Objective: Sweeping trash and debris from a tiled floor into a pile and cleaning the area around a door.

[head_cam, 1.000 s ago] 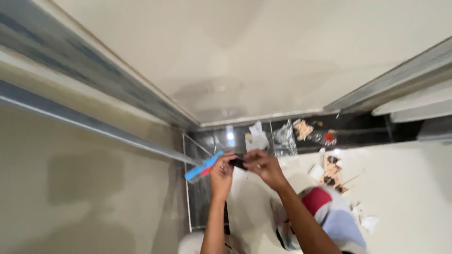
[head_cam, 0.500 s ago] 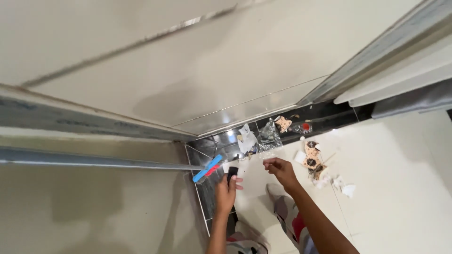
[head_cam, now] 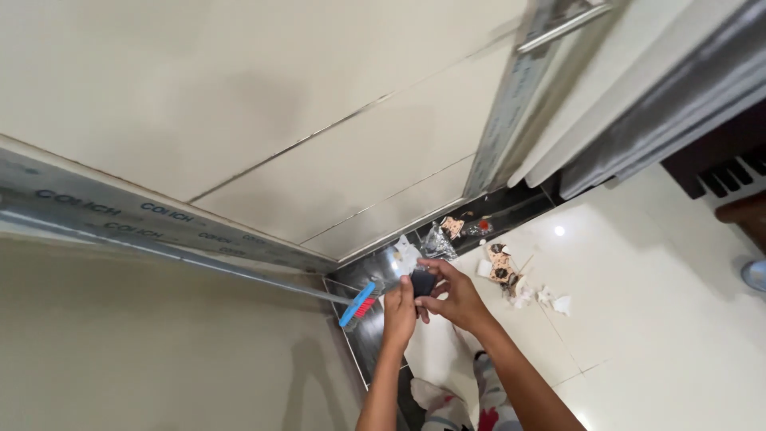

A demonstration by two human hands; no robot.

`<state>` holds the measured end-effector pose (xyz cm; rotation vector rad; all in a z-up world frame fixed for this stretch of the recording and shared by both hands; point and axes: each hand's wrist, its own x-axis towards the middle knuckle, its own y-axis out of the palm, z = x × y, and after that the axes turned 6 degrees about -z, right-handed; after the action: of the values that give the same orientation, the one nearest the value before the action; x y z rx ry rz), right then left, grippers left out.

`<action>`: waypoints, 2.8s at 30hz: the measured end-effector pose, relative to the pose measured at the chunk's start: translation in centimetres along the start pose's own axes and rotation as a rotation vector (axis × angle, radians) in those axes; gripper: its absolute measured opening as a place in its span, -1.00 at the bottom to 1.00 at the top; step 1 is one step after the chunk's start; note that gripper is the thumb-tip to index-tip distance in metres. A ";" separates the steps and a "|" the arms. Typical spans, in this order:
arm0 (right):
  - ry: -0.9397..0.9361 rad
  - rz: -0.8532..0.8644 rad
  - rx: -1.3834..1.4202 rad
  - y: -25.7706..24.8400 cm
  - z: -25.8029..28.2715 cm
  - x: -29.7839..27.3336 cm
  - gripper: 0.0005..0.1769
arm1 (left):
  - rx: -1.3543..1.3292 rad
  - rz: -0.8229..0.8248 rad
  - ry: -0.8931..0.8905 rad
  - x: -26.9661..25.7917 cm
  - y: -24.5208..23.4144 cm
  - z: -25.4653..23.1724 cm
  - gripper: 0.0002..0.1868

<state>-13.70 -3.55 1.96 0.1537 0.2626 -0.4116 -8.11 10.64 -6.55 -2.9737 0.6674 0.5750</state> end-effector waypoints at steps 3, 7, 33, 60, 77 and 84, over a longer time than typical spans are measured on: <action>-0.085 -0.041 0.065 -3.2 0.0 -2.1 -0.63 | -0.076 0.153 0.070 -2.0 2.8 -2.8 -0.16; -0.180 -0.114 0.159 -9.8 -1.2 -3.9 -0.90 | -0.084 0.285 0.118 -4.9 7.5 -6.2 -0.30; -0.161 -0.758 0.131 -65.9 7.2 -22.0 -0.72 | 0.313 0.266 0.504 -13.0 69.2 -10.7 -0.56; -0.161 -1.429 0.551 -133.2 0.0 -11.5 -0.82 | 0.266 0.582 0.240 5.3 128.1 0.5 -0.75; -0.191 -1.273 -0.122 -126.8 2.7 -6.5 -0.49 | 0.246 0.026 0.126 1.0 124.8 3.6 -0.67; -0.511 -0.842 -0.346 -106.2 6.0 -5.4 -0.44 | 0.154 -0.390 0.110 -5.6 105.0 2.6 -0.68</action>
<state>-61.06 -98.87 -0.82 -0.4198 -0.1277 -1.2059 -57.81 -81.93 -2.58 -2.8871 0.1166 0.3166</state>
